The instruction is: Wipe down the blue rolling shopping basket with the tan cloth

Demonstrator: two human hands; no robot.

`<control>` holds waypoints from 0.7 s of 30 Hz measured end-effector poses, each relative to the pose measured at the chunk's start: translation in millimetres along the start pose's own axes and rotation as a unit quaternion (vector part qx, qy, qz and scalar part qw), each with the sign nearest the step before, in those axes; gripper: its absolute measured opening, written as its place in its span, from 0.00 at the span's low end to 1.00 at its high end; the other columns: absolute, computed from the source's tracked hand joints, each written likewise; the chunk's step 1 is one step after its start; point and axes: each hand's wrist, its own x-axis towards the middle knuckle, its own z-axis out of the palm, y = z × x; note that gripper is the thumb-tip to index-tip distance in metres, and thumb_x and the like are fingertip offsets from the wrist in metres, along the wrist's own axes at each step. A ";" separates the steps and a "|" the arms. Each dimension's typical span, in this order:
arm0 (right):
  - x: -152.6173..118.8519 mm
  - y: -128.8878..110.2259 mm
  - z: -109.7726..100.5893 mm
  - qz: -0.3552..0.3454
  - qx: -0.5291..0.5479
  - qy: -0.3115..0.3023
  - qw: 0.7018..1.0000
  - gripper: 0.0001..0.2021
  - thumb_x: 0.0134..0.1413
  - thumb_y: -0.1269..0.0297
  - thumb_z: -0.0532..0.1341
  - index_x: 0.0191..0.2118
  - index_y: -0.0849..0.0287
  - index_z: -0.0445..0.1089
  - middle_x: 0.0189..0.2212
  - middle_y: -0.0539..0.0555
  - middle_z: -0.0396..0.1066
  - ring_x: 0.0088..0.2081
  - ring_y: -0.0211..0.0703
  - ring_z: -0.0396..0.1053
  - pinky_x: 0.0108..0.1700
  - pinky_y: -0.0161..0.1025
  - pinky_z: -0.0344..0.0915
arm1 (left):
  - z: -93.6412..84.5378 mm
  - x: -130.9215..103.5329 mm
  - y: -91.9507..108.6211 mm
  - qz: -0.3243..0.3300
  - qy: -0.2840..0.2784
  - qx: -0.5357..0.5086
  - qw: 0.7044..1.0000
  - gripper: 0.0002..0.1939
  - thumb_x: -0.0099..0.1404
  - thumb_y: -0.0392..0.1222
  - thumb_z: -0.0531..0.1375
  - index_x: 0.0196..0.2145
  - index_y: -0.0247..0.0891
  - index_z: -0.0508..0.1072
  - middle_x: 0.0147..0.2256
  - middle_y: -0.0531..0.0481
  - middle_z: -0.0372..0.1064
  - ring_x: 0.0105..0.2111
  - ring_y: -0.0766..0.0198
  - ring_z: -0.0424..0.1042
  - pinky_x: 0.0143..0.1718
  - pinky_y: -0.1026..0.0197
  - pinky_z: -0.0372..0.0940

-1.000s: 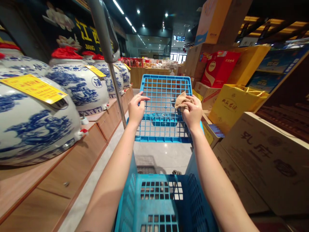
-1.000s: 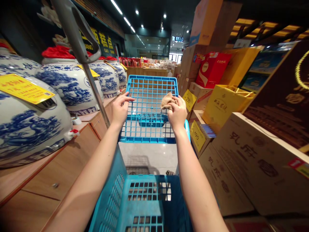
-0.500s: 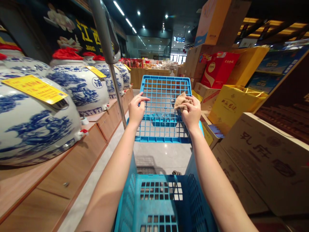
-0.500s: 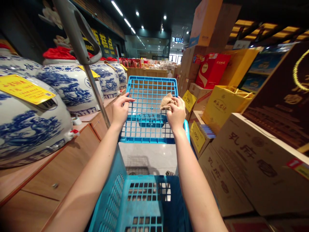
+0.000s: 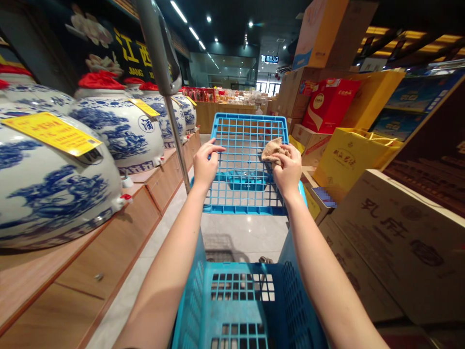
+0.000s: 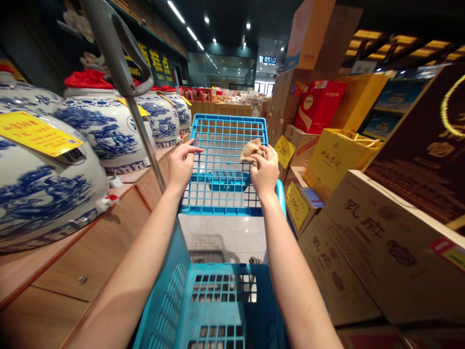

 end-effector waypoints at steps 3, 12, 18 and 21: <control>0.0 -0.5 -0.7 0.002 -0.003 -0.005 1.000 0.15 0.45 0.76 0.56 0.29 0.55 0.80 0.52 0.57 0.74 0.63 0.56 0.64 0.67 0.58 0.63 | -0.1 -0.1 0.8 -0.003 -0.001 0.002 1.000 0.17 0.63 0.30 0.52 0.31 0.41 0.80 0.41 0.50 0.82 0.59 0.54 0.74 0.66 0.46 0.64; 4.1 6.8 1.3 0.021 0.074 0.036 0.996 0.15 0.43 0.74 0.54 0.28 0.56 0.78 0.45 0.58 0.75 0.58 0.55 0.69 0.66 0.55 0.65 | 0.0 0.4 -0.9 -0.002 -0.002 0.005 1.000 0.17 0.62 0.30 0.52 0.31 0.41 0.80 0.41 0.51 0.82 0.59 0.55 0.74 0.65 0.47 0.65; 9.5 35.8 2.4 0.127 0.114 0.197 0.966 0.30 0.53 0.74 0.46 0.60 0.61 0.70 0.52 0.61 0.71 0.55 0.50 0.73 0.59 0.52 0.72 | -0.1 0.8 -2.0 -0.001 -0.005 -0.006 1.000 0.17 0.62 0.29 0.52 0.31 0.41 0.80 0.42 0.50 0.81 0.59 0.54 0.74 0.65 0.47 0.65; 3.5 27.2 4.0 0.072 0.036 0.121 0.989 0.32 0.55 0.74 0.49 0.65 0.60 0.68 0.65 0.63 0.62 0.66 0.55 0.63 0.68 0.58 0.63 | -0.3 0.8 -1.2 -0.002 -0.007 -0.002 1.000 0.16 0.63 0.29 0.52 0.31 0.40 0.80 0.42 0.50 0.81 0.59 0.54 0.74 0.65 0.47 0.64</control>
